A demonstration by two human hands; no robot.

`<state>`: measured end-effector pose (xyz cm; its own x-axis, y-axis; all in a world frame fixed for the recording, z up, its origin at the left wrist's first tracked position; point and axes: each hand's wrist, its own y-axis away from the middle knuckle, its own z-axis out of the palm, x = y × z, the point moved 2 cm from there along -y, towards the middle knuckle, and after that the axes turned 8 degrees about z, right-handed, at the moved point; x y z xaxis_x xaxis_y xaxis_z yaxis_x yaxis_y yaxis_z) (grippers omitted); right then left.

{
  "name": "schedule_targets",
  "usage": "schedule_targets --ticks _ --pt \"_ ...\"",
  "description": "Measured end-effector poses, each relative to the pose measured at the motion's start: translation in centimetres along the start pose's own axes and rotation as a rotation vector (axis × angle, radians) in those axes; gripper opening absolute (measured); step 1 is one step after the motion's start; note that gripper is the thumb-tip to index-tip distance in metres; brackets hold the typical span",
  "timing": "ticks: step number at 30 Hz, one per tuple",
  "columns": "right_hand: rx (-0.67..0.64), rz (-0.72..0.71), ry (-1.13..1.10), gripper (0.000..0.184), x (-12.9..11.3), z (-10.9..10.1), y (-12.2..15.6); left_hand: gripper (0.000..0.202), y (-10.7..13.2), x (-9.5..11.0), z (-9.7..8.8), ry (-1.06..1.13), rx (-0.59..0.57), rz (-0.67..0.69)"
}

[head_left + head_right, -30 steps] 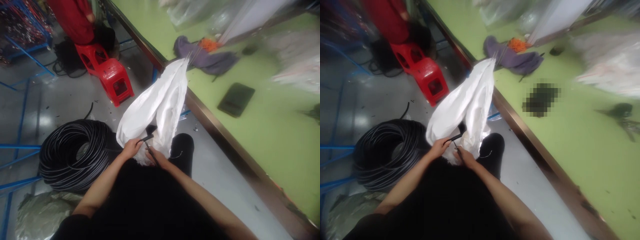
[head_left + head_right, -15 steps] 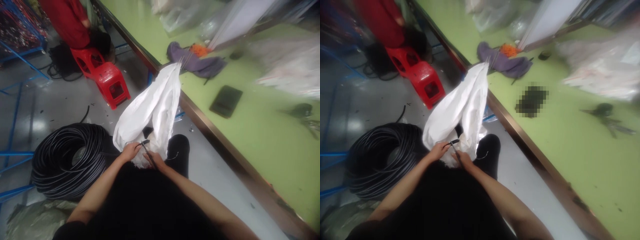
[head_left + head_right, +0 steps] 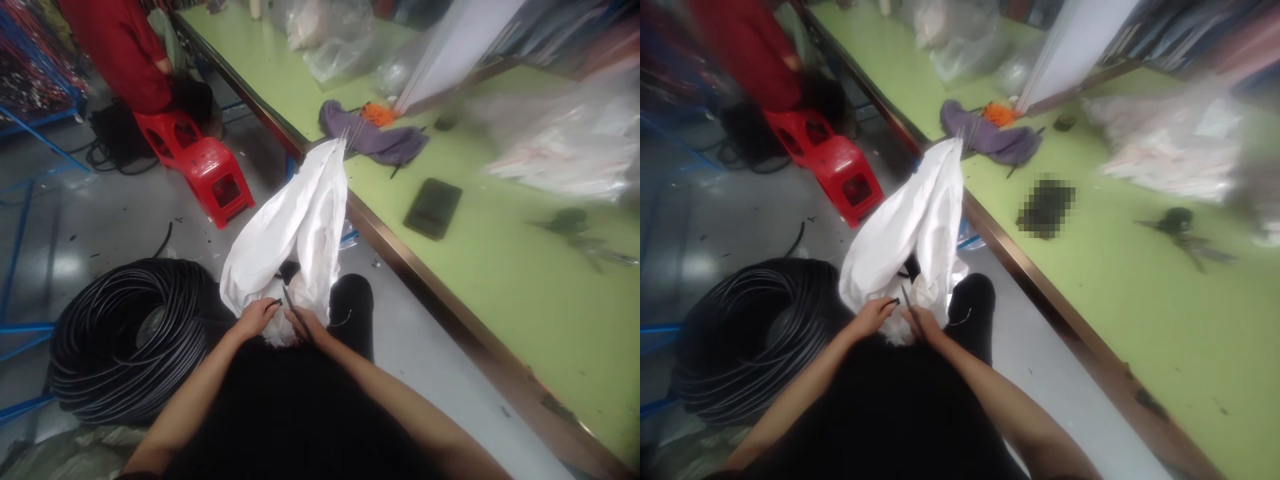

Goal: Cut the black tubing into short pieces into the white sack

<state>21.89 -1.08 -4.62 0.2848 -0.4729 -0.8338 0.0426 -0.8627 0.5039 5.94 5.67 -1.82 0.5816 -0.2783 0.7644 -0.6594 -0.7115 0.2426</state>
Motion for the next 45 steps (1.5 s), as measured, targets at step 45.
schedule_targets --ticks 45 --pt "0.124 -0.02 0.244 0.045 2.4 -0.2 1.6 0.033 0.6 -1.0 1.6 -0.071 0.002 0.039"
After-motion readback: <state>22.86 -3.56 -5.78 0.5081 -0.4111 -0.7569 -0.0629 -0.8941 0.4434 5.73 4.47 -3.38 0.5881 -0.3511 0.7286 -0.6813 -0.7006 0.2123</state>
